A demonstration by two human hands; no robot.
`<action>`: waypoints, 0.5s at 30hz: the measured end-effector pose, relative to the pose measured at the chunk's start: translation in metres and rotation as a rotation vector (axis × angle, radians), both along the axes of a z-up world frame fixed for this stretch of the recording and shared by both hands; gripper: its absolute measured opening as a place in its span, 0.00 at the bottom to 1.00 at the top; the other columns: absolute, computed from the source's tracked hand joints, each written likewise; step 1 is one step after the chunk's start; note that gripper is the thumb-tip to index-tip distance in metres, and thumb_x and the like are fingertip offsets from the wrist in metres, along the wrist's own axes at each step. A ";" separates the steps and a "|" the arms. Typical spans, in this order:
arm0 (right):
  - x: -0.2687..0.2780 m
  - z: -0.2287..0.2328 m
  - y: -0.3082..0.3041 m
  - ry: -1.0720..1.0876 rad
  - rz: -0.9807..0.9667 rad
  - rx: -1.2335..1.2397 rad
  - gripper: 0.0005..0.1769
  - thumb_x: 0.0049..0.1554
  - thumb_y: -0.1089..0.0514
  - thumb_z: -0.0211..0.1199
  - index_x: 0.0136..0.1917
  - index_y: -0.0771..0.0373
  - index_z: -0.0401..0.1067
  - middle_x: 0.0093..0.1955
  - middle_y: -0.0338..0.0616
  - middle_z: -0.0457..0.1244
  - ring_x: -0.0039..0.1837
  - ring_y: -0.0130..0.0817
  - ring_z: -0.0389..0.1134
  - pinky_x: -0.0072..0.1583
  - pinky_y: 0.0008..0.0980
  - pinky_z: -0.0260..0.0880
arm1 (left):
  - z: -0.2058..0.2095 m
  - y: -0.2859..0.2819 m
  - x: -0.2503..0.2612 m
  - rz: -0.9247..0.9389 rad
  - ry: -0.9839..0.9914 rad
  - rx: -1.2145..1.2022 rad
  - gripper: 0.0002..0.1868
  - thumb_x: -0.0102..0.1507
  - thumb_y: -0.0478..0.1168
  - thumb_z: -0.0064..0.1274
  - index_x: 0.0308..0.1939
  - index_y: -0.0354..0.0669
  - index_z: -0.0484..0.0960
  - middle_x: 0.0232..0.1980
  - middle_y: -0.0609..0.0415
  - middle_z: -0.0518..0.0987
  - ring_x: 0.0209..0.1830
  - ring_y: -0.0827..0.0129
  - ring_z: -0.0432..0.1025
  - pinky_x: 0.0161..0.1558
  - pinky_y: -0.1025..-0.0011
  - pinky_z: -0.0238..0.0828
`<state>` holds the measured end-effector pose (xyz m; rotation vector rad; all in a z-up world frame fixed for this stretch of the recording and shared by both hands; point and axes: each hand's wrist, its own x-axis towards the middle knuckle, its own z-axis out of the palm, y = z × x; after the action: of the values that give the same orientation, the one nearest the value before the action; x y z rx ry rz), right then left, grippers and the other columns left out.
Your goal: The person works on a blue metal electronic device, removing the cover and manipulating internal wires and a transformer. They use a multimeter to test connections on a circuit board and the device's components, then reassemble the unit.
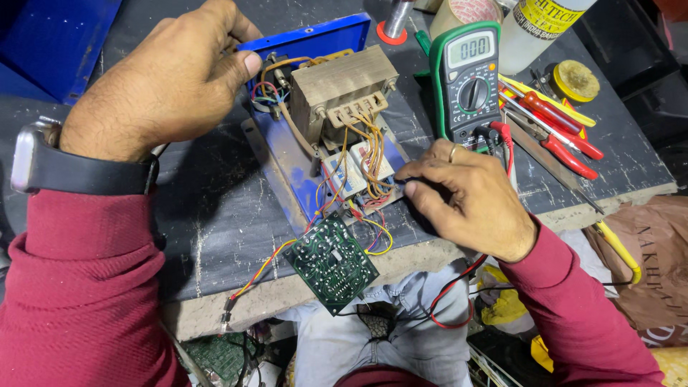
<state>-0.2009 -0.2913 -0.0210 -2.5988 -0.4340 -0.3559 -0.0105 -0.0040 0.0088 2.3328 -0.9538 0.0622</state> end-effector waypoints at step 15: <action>0.008 -0.004 0.016 -0.161 0.018 -0.513 0.10 0.56 0.56 0.64 0.46 0.65 0.72 0.45 0.49 0.64 0.47 0.47 0.69 0.42 0.43 0.67 | -0.012 0.000 0.010 -0.063 -0.078 -0.077 0.14 0.68 0.39 0.53 0.51 0.32 0.74 0.42 0.35 0.82 0.44 0.39 0.77 0.44 0.48 0.71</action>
<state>-0.1926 -0.2748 -0.0251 -3.0701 -0.6789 -0.5054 -0.0004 -0.0037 -0.0032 2.2427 -1.0439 0.1630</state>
